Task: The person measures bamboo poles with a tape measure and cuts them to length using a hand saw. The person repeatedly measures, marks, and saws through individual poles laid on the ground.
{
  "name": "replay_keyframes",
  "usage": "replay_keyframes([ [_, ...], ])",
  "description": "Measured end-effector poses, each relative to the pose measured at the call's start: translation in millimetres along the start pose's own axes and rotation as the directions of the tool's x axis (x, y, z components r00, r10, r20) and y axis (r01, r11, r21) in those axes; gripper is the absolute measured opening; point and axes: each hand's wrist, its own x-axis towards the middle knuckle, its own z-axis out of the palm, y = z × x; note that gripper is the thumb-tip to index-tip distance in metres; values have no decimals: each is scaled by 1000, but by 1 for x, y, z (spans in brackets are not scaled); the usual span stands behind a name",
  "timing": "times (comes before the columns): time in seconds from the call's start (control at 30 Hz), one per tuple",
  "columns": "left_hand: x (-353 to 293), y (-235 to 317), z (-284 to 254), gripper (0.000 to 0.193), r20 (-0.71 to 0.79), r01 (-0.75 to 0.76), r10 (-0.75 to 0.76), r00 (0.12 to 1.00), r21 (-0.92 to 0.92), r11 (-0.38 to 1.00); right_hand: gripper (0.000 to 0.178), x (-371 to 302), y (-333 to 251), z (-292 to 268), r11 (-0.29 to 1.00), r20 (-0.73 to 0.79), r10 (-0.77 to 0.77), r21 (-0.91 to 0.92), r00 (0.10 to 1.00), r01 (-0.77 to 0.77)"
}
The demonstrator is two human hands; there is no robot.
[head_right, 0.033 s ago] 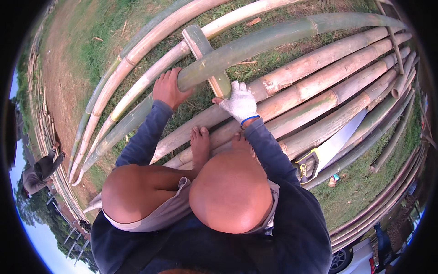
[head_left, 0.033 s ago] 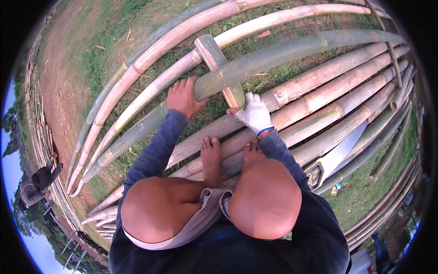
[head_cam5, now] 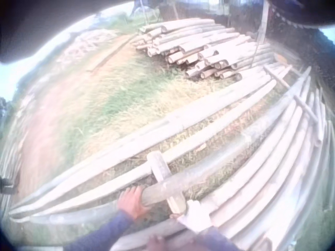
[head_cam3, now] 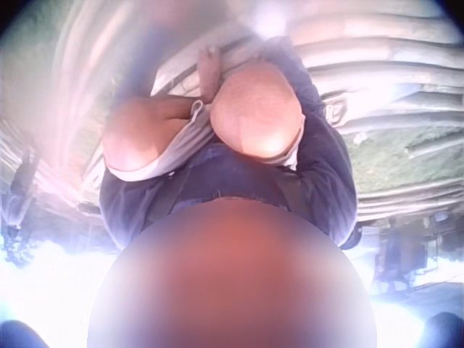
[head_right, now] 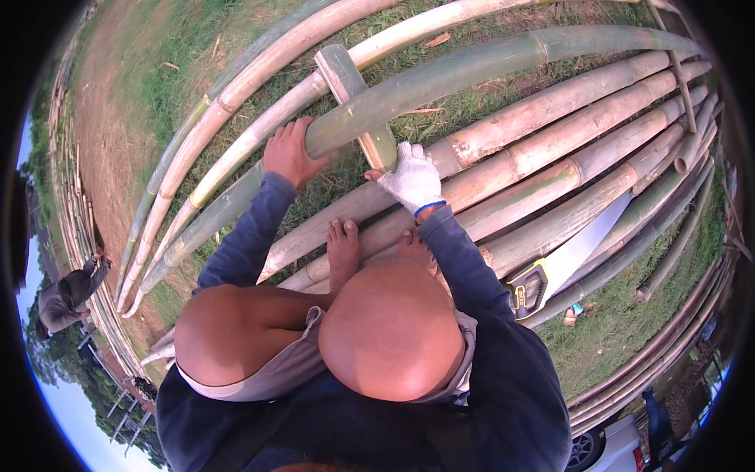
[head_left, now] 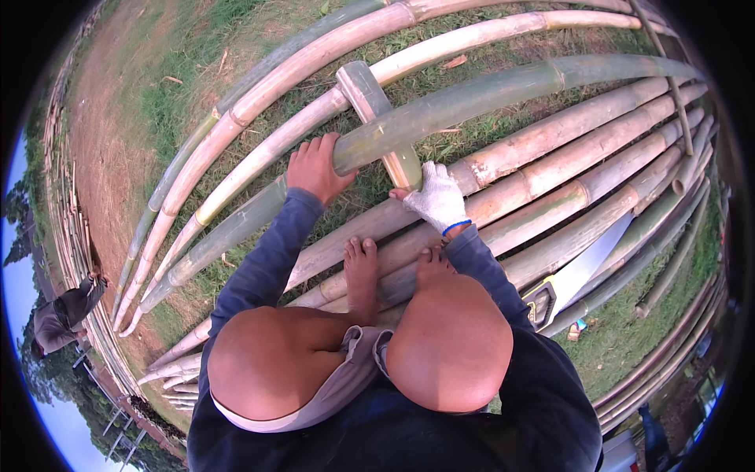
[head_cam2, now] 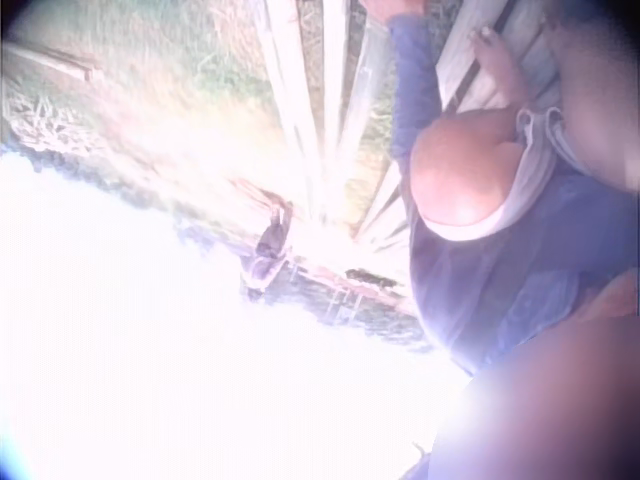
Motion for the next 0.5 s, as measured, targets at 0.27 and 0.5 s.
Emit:
replay_keyframes([
  [0.27, 5, 0, -4, 77, 60, 26, -25, 998, -21, 999, 91, 10, 4, -9, 1000, 72, 24, 12, 997, -25],
  [0.5, 0, -2, 0, 77, 47, 27, -27, 999, 13, 1000, 95, 9, 1, -6, 999, 70, 39, -2, 997, -39],
])
